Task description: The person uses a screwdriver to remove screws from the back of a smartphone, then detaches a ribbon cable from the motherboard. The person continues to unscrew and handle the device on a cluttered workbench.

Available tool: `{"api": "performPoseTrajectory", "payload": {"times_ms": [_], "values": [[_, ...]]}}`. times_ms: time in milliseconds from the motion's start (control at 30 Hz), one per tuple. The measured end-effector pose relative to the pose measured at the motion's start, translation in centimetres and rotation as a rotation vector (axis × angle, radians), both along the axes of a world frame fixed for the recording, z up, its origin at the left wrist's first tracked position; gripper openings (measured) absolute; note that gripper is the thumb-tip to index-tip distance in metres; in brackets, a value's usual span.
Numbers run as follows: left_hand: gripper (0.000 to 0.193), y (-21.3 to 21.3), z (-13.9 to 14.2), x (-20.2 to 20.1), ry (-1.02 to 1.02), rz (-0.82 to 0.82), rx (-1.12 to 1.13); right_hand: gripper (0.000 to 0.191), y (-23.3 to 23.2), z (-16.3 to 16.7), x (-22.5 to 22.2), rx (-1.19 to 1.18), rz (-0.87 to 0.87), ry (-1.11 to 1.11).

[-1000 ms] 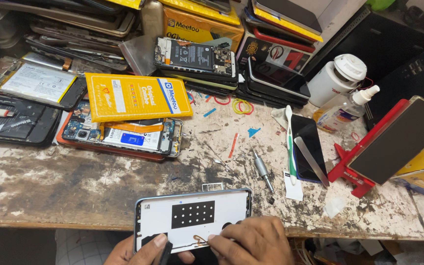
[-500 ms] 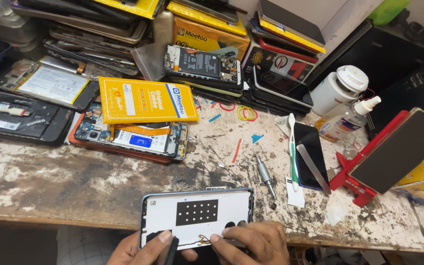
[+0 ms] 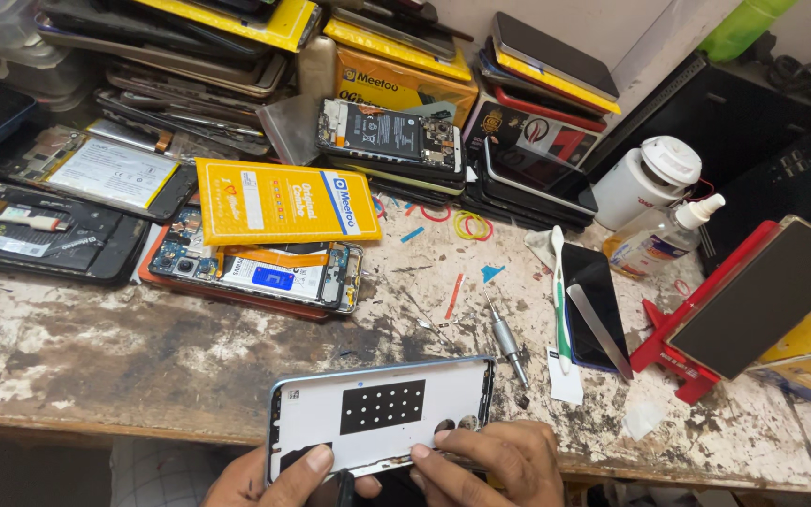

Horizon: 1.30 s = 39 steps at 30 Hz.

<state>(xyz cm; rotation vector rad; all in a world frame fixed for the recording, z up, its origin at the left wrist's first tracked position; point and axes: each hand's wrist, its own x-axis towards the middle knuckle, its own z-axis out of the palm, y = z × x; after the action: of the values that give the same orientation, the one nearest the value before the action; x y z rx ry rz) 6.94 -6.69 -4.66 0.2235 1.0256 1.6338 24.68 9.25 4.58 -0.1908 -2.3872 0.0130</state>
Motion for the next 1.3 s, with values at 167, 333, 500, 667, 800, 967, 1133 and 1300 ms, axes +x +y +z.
{"api": "performPoseTrajectory", "payload": {"times_ms": [167, 333, 500, 667, 800, 967, 1133, 1300], "values": [[0.050, 0.0, -0.2, 0.1, 0.006, -0.021, 0.118, 0.040, 0.1, 0.1, 0.1, 0.071, 0.006, 0.019], [0.052, 0.1, -0.4, -0.1, -0.011, 0.000, 0.052, 0.039, 0.3, 0.3, -0.1, 0.256, 0.003, -0.020], [0.050, 0.0, -0.9, 0.0, -0.042, -0.013, 0.119, 0.039, 0.5, 0.8, -0.4, 0.023, 0.088, 0.015], [0.052, -0.2, -1.3, 0.0, 0.003, -0.011, -0.038, 0.039, 0.3, 1.2, -0.4, -0.144, 0.115, 0.028], [0.054, -0.3, -1.4, -0.3, -0.007, -0.052, -0.003, 0.038, 0.3, 1.3, -0.5, -0.138, 0.117, 0.027], [0.053, -0.5, -1.9, -0.8, 0.027, -0.125, 0.000, 0.037, 0.5, 1.2, -0.6, -0.133, 0.126, 0.032], [0.054, -0.2, -3.3, -1.2, 0.315, -0.175, -0.214, 0.027, 0.5, 0.9, -0.8, -0.181, 0.134, 0.021], [0.054, -0.4, -4.1, -1.0, 0.515, -0.211, -0.239, 0.022, 0.6, 0.9, -0.6, -0.341, 0.117, -0.192]]}}
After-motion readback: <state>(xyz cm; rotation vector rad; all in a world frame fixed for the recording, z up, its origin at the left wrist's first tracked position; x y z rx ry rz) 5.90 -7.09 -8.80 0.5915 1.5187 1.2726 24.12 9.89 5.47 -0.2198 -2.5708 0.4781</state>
